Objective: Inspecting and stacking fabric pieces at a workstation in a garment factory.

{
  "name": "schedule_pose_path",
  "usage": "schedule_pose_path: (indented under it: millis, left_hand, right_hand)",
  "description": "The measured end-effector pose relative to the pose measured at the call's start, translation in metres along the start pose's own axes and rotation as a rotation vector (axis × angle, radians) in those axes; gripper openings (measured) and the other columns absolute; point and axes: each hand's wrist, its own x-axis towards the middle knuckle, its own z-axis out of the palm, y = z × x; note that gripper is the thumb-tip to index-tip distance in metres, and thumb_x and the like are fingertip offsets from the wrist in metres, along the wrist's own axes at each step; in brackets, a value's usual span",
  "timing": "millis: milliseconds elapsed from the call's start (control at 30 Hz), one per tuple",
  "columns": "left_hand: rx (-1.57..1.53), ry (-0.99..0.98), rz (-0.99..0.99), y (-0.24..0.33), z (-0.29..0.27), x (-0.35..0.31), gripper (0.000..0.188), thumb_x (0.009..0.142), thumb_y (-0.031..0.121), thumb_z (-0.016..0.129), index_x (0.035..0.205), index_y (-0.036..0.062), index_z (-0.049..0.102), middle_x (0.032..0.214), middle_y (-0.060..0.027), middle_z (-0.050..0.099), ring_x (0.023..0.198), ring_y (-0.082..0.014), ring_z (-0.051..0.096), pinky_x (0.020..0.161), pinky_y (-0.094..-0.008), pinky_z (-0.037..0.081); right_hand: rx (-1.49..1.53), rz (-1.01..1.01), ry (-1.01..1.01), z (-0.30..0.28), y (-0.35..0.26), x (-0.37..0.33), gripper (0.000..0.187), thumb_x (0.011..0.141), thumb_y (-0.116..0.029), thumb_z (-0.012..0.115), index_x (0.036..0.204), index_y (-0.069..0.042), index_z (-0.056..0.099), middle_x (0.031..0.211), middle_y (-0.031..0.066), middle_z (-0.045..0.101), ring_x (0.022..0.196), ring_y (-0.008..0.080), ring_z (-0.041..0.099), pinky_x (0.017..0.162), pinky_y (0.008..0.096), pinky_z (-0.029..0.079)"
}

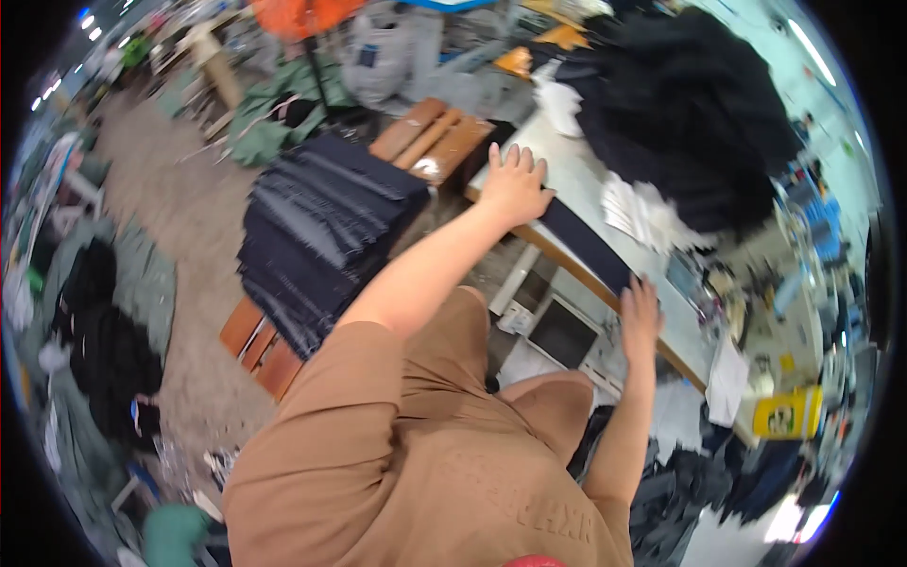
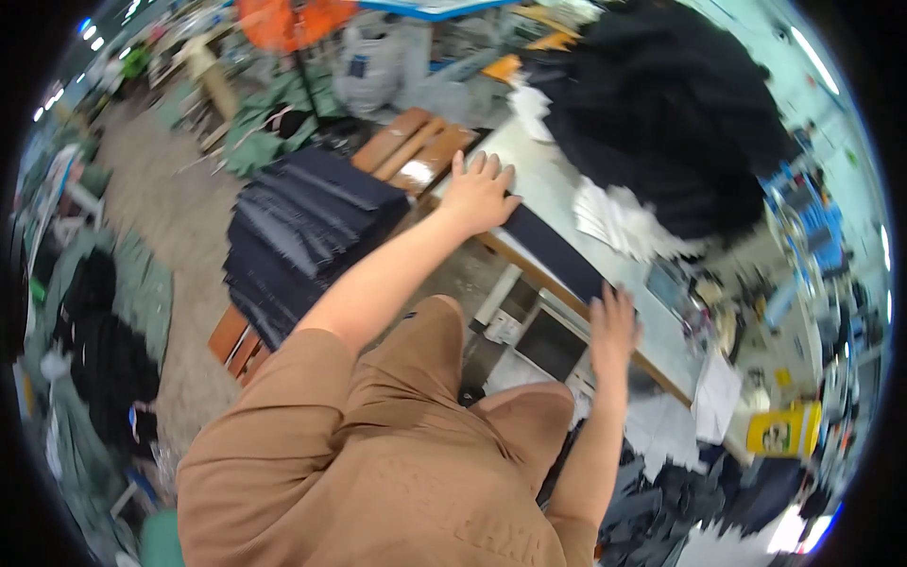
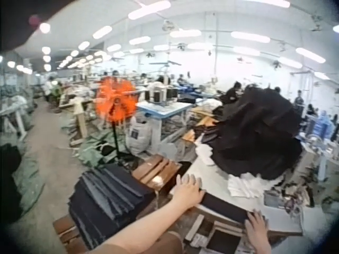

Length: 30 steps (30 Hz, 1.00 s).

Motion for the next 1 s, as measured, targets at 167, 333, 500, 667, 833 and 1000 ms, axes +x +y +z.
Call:
schedule_pose_path:
  millis: [167, 333, 500, 667, 833, 1000]
  left_hand:
    - [-0.125, 0.019, -0.414, -0.031, -0.025, -0.028, 0.076, 0.078, 0.056, 0.055, 0.130, 0.0031, 0.042, 0.133, -0.0231, 0.039, 0.124, -0.0376, 0.037, 0.102, -0.0594, 0.022]
    - [-0.420, -0.147, -0.694, -0.049, -0.039, -0.043, 0.067, 0.076, 0.054, 0.057, 0.116, 0.0010, 0.053, 0.089, -0.0193, 0.066, 0.087, -0.0335, 0.064, 0.077, -0.0423, 0.049]
    - [-1.021, -0.083, -0.571, -0.100, -0.047, -0.074, 0.037, 0.080, 0.033, 0.059, 0.086, -0.0030, 0.065, 0.078, -0.0145, 0.066, 0.077, -0.0230, 0.065, 0.063, -0.0361, 0.050]
    - [-1.279, 0.206, -0.566, -0.200, -0.106, -0.091, 0.023, 0.078, 0.014, 0.065, 0.097, 0.0009, 0.064, 0.087, -0.0050, 0.064, 0.080, -0.0140, 0.058, 0.075, -0.0272, 0.045]
    - [-0.974, 0.383, -0.558, -0.311, -0.167, -0.089, 0.025, 0.080, 0.014, 0.063, 0.101, 0.0007, 0.065, 0.089, -0.0033, 0.064, 0.081, -0.0127, 0.057, 0.076, -0.0256, 0.043]
    - [-0.551, 0.317, -0.697, -0.402, -0.148, -0.106, 0.023, 0.079, 0.018, 0.061, 0.096, 0.0036, 0.067, 0.084, -0.0060, 0.066, 0.078, -0.0136, 0.059, 0.070, -0.0267, 0.044]
  right_hand:
    - [-0.030, -0.158, 0.142, -0.014, 0.022, 0.025, 0.044, 0.080, -0.008, 0.058, 0.123, -0.010, 0.052, 0.121, 0.0152, 0.054, 0.112, 0.0343, 0.050, 0.095, 0.0384, 0.040]
    - [-0.082, -0.088, -0.008, -0.031, 0.008, 0.039, 0.033, 0.068, -0.016, 0.072, 0.091, -0.002, 0.054, 0.090, 0.0138, 0.053, 0.089, 0.0315, 0.053, 0.077, 0.0389, 0.044]
    - [0.456, 0.003, -0.293, -0.047, -0.042, 0.024, 0.030, 0.072, -0.006, 0.067, 0.096, -0.003, 0.050, 0.086, 0.0075, 0.055, 0.076, 0.0158, 0.052, 0.068, 0.0275, 0.043]
    - [1.211, -0.063, -0.512, -0.016, -0.128, 0.002, 0.051, 0.079, 0.001, 0.058, 0.126, -0.006, 0.042, 0.098, 0.0068, 0.057, 0.087, 0.0125, 0.055, 0.076, 0.0236, 0.044]
    - [1.446, -0.265, -0.559, 0.037, -0.241, 0.021, 0.046, 0.082, -0.003, 0.059, 0.126, -0.006, 0.046, 0.113, 0.0092, 0.054, 0.099, 0.0142, 0.053, 0.086, 0.0261, 0.042]
    - [1.038, -0.498, -0.311, 0.028, -0.277, 0.033, 0.032, 0.081, -0.008, 0.062, 0.111, -0.002, 0.054, 0.101, 0.0073, 0.057, 0.091, 0.0143, 0.054, 0.082, 0.0270, 0.044]
